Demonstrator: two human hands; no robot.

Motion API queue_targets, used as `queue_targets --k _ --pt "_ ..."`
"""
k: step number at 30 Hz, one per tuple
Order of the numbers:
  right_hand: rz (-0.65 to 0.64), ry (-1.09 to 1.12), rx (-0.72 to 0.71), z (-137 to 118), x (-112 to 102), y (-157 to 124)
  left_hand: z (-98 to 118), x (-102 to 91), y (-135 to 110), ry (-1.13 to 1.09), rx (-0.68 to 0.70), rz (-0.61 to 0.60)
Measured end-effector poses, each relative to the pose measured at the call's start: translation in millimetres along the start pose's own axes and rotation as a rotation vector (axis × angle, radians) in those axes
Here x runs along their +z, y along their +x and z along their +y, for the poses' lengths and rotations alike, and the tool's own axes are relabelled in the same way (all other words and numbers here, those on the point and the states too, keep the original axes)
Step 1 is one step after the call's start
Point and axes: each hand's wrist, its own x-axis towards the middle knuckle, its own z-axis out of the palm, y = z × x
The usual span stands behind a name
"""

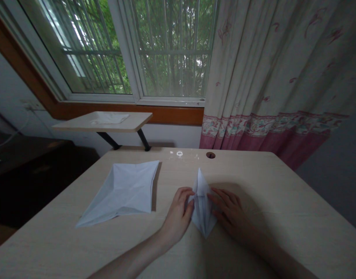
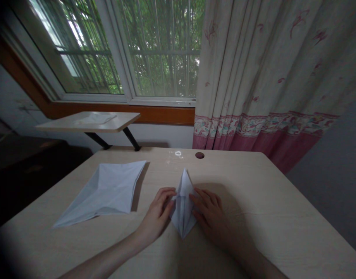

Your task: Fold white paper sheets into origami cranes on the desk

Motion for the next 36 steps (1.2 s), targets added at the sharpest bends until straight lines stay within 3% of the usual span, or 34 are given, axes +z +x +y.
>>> queue_targets --k 12,25,31,36 --pt "-0.092 0.001 -0.032 2 1 1 -11 2.6 -3 0.176 0.023 -0.052" --pt "-0.05 0.066 -0.042 -1 -3 1 -5 -1.6 0 0.14 -0.007 -0.054" --pt "-0.033 0.103 -0.047 -1 -5 1 -2 -1.2 -1 0.115 -0.086 -0.037" --pt "-0.027 0.12 -0.038 -2 -5 1 -1 -0.8 1 0.204 -0.017 -0.103"
